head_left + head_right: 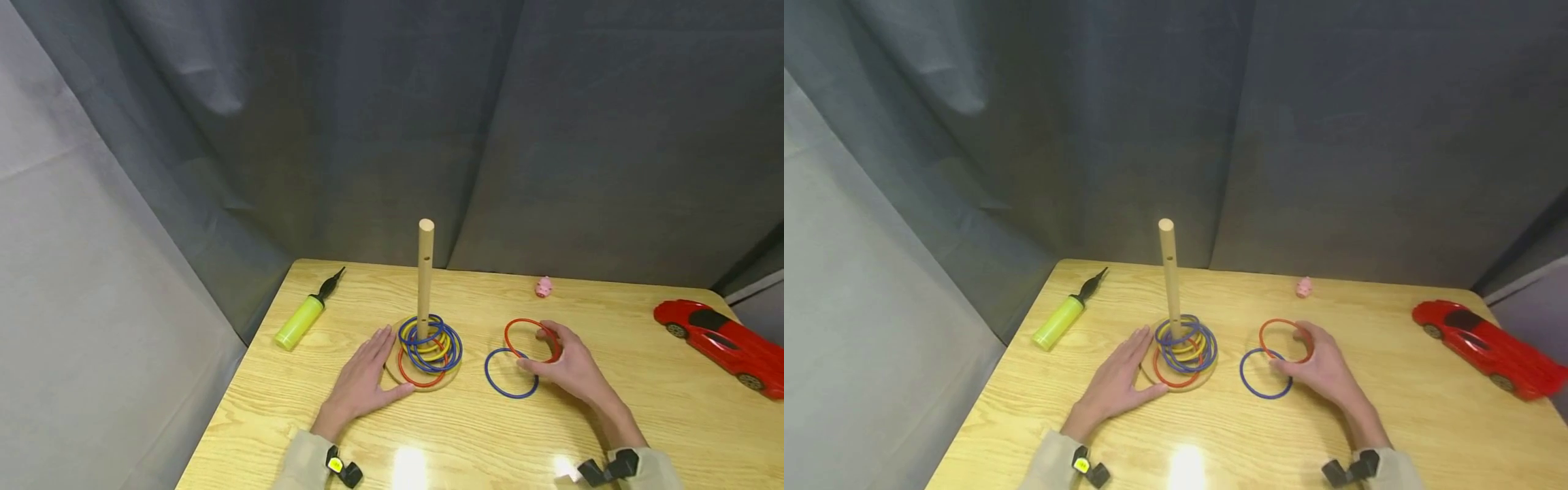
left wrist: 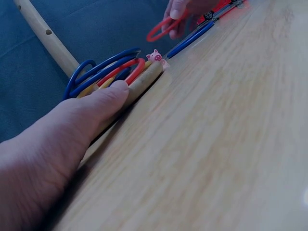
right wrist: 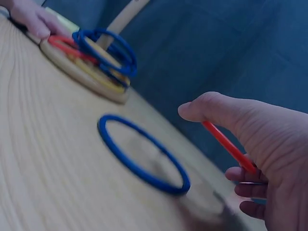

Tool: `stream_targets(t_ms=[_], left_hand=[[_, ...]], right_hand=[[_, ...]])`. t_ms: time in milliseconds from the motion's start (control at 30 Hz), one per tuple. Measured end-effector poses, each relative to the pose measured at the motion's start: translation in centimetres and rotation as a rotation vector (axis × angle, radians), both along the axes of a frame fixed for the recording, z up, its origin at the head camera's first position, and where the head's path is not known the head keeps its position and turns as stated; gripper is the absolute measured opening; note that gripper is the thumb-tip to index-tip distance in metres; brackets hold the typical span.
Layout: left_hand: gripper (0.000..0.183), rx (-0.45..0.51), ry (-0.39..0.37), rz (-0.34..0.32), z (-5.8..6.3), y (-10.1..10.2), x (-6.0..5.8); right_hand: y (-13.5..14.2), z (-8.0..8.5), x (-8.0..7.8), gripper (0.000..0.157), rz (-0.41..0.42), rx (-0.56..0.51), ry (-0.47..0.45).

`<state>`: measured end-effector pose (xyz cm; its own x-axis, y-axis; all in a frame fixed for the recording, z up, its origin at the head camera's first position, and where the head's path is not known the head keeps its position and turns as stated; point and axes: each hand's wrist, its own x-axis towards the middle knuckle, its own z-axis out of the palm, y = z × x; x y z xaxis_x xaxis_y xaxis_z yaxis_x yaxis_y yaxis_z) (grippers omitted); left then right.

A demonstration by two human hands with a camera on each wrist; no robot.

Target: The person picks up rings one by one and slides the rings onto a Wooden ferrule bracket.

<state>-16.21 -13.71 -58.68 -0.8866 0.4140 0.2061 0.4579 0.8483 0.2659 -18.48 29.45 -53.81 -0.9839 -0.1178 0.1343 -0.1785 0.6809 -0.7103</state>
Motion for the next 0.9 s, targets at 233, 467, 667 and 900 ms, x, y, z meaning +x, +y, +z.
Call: stream_targets(t_ms=[233, 467, 667, 900], left_hand=[[0.114, 0.009, -0.002, 0.000, 0.0, -0.1, 0.1], [0.112, 0.020, -0.014, -0.002, 0.1, 0.0, 0.1], [0.112, 0.031, -0.007, -0.008, 0.2, 0.0, 0.1], [0.112, 0.030, -0.006, -0.006, 0.2, 0.0, 0.2]], right_hand=[[-1.9, 5.0, 0.1, 0.097, 0.028, -0.006, -0.018], [-3.8, 11.1, 0.1, 0.093, 0.037, -0.040, -0.026], [-5.4, 15.1, -0.1, 0.084, 0.075, -0.058, 0.029], [-7.4, 19.9, 0.3, 0.078, 0.119, -0.093, 0.077]])
